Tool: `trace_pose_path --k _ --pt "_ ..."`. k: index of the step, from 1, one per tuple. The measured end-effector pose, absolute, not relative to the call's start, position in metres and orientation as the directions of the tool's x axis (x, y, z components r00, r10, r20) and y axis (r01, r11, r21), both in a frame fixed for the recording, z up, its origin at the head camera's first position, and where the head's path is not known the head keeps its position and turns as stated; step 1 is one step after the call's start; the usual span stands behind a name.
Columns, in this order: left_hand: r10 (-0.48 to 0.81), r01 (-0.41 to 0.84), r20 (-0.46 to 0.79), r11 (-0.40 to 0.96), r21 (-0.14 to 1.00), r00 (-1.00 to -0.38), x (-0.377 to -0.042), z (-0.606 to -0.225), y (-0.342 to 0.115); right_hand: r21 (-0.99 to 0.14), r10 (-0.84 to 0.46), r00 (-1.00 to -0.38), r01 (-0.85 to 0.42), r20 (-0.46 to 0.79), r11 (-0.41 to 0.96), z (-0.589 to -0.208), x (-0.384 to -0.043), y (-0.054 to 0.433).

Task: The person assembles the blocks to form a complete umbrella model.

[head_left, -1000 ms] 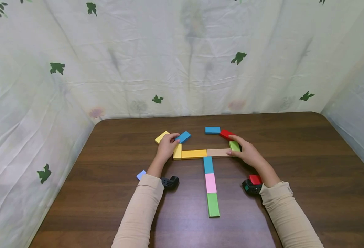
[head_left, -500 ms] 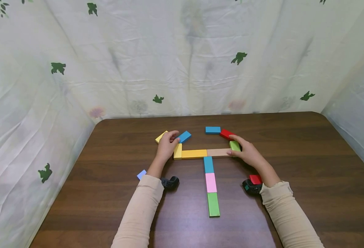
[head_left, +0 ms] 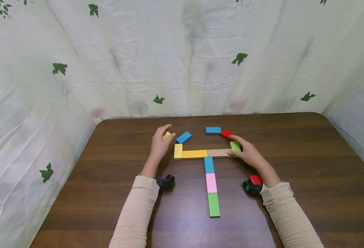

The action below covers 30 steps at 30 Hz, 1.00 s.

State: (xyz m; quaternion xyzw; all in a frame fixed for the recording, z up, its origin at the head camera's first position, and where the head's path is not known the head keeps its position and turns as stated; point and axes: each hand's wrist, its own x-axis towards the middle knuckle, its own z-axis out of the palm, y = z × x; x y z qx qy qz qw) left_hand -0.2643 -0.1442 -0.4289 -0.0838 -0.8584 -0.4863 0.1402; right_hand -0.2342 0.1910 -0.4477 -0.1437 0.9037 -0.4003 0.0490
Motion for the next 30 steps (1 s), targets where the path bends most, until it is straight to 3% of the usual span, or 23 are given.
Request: trace_pose_path --k 10,30 --pt "-0.075 0.187 0.262 0.517 0.835 -0.962 -0.264 -0.43 -0.161 -0.739 -0.296 -0.955 -0.216 0.023 0.639 -0.448 -0.235 0.191" --pt "-0.103 0.092 0.196 0.616 0.782 -0.975 -0.267 -0.452 -0.175 -0.733 -0.298 -0.954 -0.224 0.031 0.642 -0.448 -0.234 0.191"
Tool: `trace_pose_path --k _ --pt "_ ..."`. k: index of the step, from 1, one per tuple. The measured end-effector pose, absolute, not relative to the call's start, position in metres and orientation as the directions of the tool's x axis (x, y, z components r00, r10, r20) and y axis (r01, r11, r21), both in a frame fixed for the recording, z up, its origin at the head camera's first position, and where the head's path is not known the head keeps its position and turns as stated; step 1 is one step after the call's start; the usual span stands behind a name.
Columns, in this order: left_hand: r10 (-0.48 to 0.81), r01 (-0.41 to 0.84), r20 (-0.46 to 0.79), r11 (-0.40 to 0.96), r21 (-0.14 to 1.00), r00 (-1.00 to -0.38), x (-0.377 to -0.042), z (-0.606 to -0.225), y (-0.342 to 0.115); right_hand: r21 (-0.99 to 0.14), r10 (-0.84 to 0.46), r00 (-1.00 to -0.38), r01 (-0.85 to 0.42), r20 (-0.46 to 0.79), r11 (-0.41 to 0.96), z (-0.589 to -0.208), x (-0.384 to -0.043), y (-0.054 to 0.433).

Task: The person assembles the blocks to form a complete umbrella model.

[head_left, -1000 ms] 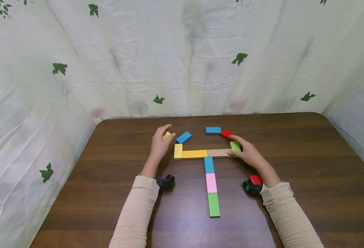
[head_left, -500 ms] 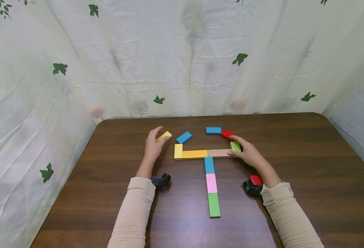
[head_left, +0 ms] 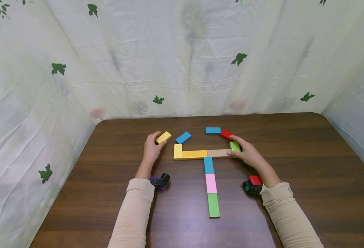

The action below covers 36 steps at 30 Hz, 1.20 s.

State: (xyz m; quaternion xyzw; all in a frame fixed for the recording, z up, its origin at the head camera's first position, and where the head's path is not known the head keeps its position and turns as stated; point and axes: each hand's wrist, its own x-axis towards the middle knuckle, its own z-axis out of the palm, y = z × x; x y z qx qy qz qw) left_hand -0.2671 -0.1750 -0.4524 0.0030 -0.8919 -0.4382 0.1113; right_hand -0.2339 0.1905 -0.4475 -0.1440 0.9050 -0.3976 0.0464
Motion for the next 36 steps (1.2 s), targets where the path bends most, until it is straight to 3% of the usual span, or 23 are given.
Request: trace_pose_path --k 22,36 --pt "-0.125 0.066 0.194 0.654 0.754 -0.973 -0.268 -0.453 -0.176 -0.737 -0.299 -0.954 -0.222 0.028 0.638 -0.447 -0.234 0.191" --pt "-0.085 0.115 0.22 0.644 0.756 -0.972 -0.267 -0.433 -0.161 -0.739 -0.301 -0.953 -0.229 0.037 0.633 -0.448 -0.235 0.192"
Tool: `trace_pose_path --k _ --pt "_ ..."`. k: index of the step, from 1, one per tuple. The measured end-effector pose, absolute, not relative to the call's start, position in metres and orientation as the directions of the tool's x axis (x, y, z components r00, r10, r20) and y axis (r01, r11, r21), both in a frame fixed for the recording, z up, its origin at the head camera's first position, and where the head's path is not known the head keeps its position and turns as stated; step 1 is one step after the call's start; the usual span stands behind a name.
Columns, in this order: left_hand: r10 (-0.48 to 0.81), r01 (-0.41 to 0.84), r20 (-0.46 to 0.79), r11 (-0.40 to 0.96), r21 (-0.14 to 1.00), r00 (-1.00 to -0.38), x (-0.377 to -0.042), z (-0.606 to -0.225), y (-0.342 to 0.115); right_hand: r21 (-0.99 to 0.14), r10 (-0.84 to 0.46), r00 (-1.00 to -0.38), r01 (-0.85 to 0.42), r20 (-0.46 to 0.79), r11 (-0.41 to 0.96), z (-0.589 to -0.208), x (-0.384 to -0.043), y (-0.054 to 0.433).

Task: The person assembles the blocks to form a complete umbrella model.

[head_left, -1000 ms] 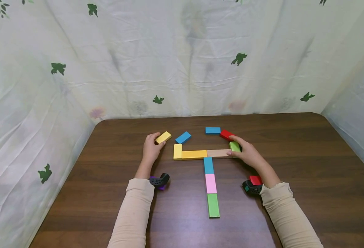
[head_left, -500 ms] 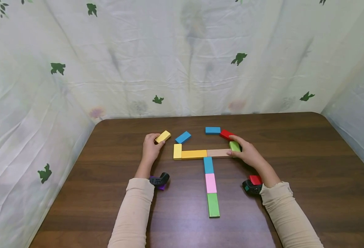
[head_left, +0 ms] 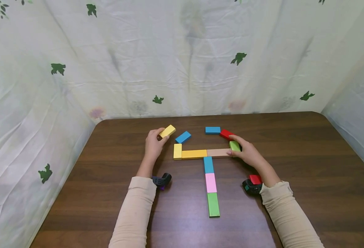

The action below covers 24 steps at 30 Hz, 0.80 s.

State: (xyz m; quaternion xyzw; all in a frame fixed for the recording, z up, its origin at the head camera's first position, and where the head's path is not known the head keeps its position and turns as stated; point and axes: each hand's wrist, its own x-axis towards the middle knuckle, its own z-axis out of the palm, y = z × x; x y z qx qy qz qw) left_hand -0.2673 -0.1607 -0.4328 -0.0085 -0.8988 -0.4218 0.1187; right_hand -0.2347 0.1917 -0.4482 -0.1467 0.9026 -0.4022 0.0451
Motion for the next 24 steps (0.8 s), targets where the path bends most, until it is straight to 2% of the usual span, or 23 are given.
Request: trace_pose_path --k 24 --pt "-0.044 0.232 0.297 0.522 0.821 -0.954 -0.28 -0.423 -0.123 -0.741 -0.306 -0.952 -0.225 0.028 0.633 -0.447 -0.234 0.191"
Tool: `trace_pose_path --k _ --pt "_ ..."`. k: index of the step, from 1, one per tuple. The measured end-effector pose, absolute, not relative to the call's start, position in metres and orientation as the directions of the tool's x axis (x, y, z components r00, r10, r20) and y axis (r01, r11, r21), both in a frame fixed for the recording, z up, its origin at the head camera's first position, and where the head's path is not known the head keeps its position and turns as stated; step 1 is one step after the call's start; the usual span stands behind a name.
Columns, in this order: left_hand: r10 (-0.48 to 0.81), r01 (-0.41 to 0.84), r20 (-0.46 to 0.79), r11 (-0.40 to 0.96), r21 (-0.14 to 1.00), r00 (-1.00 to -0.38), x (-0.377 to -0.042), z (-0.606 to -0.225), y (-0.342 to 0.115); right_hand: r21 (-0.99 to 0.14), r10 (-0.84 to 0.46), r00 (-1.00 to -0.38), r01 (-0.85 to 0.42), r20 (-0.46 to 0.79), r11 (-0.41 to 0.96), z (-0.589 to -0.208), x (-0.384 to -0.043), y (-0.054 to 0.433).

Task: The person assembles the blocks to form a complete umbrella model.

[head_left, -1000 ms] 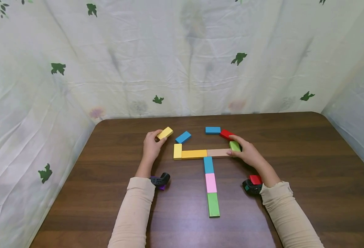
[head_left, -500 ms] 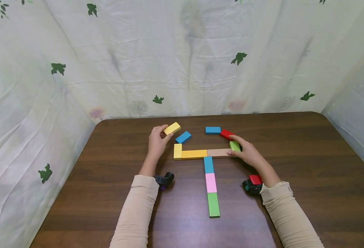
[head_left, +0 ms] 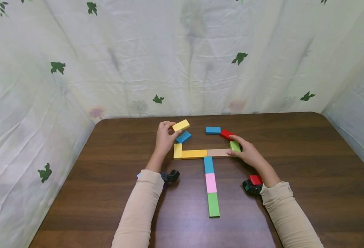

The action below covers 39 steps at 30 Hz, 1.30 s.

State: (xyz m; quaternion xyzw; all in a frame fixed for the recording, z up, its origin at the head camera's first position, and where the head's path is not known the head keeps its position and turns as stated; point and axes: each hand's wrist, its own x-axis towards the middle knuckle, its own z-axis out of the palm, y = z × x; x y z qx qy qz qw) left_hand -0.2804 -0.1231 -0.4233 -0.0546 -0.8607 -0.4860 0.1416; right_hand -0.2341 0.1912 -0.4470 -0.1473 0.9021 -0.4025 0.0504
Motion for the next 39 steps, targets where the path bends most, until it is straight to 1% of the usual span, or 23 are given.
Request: trace_pose_path --k 9,18,29,34,39 --pt "0.0 0.227 0.269 0.54 0.811 -0.963 -0.285 -0.427 -0.112 -0.746 -0.3 -0.953 -0.219 0.026 0.629 -0.446 -0.234 0.192" --pt "0.062 0.286 0.304 0.553 0.783 -0.951 -0.292 -0.431 -0.105 -0.745 -0.3 -0.953 -0.223 0.032 0.628 -0.447 -0.235 0.191" --pt "0.019 0.234 0.276 0.586 0.776 -0.961 -0.299 -0.436 -0.092 -0.735 -0.314 -0.948 -0.248 0.051 0.631 -0.446 -0.236 0.191" --pt "0.024 0.24 0.282 0.602 0.761 -0.959 -0.302 -0.439 -0.087 -0.737 -0.309 -0.95 -0.236 0.039 0.633 -0.446 -0.235 0.191" --pt "0.019 0.216 0.265 0.635 0.742 -0.964 -0.302 -0.441 -0.082 -0.739 -0.303 -0.953 -0.219 0.022 0.637 -0.446 -0.235 0.19"
